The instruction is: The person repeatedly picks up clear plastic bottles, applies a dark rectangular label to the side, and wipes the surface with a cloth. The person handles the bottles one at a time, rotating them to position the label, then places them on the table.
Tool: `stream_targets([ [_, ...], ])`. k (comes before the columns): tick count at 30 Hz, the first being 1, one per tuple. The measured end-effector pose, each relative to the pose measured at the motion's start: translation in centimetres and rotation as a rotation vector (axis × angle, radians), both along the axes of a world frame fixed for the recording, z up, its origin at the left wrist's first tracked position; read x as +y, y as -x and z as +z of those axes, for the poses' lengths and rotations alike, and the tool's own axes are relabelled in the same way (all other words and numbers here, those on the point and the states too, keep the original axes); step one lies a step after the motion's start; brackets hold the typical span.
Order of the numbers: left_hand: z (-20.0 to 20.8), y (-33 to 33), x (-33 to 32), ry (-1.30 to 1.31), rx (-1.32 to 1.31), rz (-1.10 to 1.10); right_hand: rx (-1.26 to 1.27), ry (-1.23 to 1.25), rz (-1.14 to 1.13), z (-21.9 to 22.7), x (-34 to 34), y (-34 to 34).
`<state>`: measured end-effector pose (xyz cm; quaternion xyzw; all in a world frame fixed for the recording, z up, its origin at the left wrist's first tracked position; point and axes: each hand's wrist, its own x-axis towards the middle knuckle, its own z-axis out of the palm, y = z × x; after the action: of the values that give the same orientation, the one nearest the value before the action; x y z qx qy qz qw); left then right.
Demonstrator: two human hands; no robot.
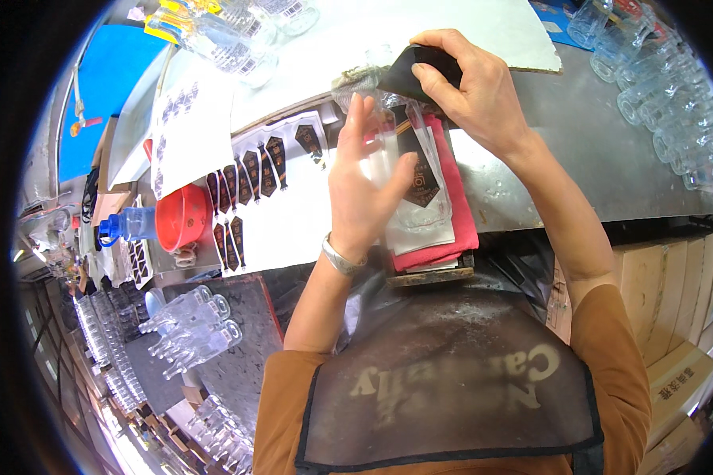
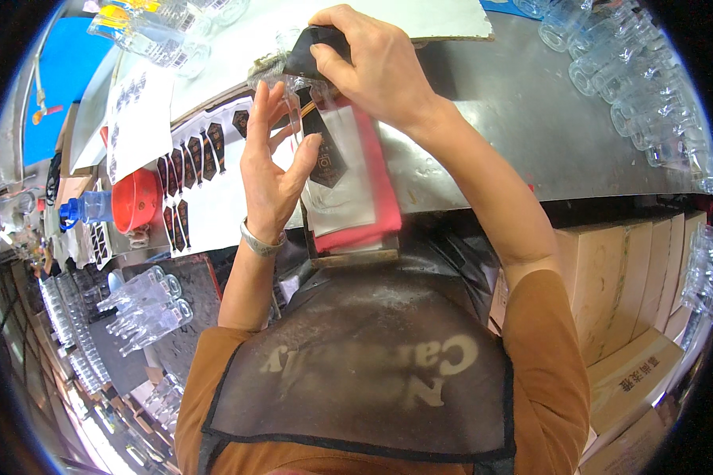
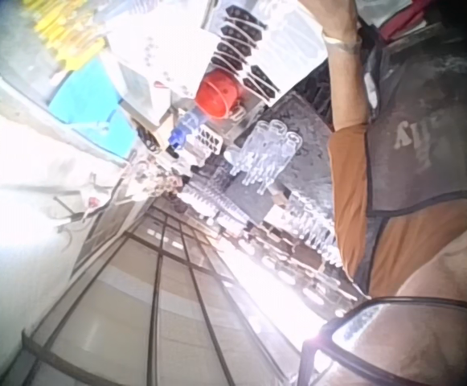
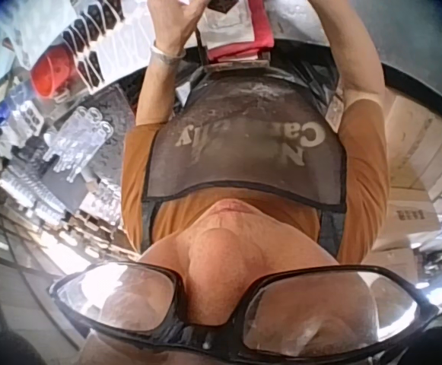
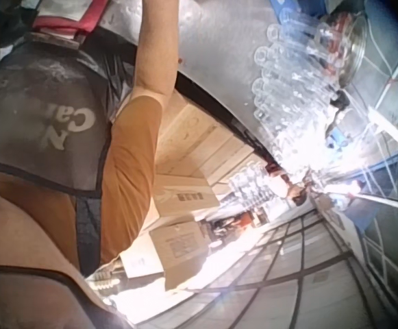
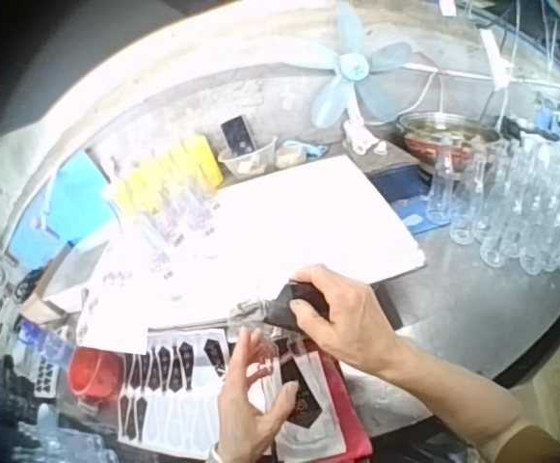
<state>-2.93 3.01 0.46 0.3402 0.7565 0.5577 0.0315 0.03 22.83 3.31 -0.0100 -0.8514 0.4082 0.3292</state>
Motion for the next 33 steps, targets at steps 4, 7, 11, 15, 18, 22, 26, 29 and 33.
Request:
stream_targets([
  [4, 0.2, 0.4, -0.2, 0.136, 0.227, -0.004, 0.056, 0.15, 0.002, -0.6, 0.9, 0.0],
  [7, 0.5, 0.5, -0.3, 0.195, 0.256, -0.026, 0.005, 0.349, 0.034, -1.2, 1.9, -0.4],
  [11, 0.3, 0.3, -0.2, 0.186, 0.268, -0.011, -0.046, 0.437, 0.034, -1.6, 2.0, -1.2],
  [15, 0.1, 0.3, -0.2, 0.19, 0.299, -0.002, -0.074, 0.438, 0.032, -1.9, 1.9, -1.7],
  [18, 0.1, 0.2, -0.2, 0.186, 0.291, 0.002, -0.089, 0.451, 0.054, -1.7, 1.8, -1.9],
  [22, 0.2, 0.2, -0.2, 0.185, 0.298, 0.008, -0.089, 0.449, 0.071, -1.6, 1.3, -2.0],
  [26, 0.5, 0.0, -0.2, 0.207, 0.36, 0.019, -0.072, 0.391, 0.074, -2.1, 0.8, -2.0],
  [29, 0.5, 0.0, -0.1, 0.198, 0.365, 0.018, -0.067, 0.389, 0.074, -2.2, 0.4, -2.0],
  [33, 0.4, 0.0, -0.1, 0.184, 0.347, 0.014, -0.013, 0.192, 0.004, -2.1, 0.2, -1.6],
])
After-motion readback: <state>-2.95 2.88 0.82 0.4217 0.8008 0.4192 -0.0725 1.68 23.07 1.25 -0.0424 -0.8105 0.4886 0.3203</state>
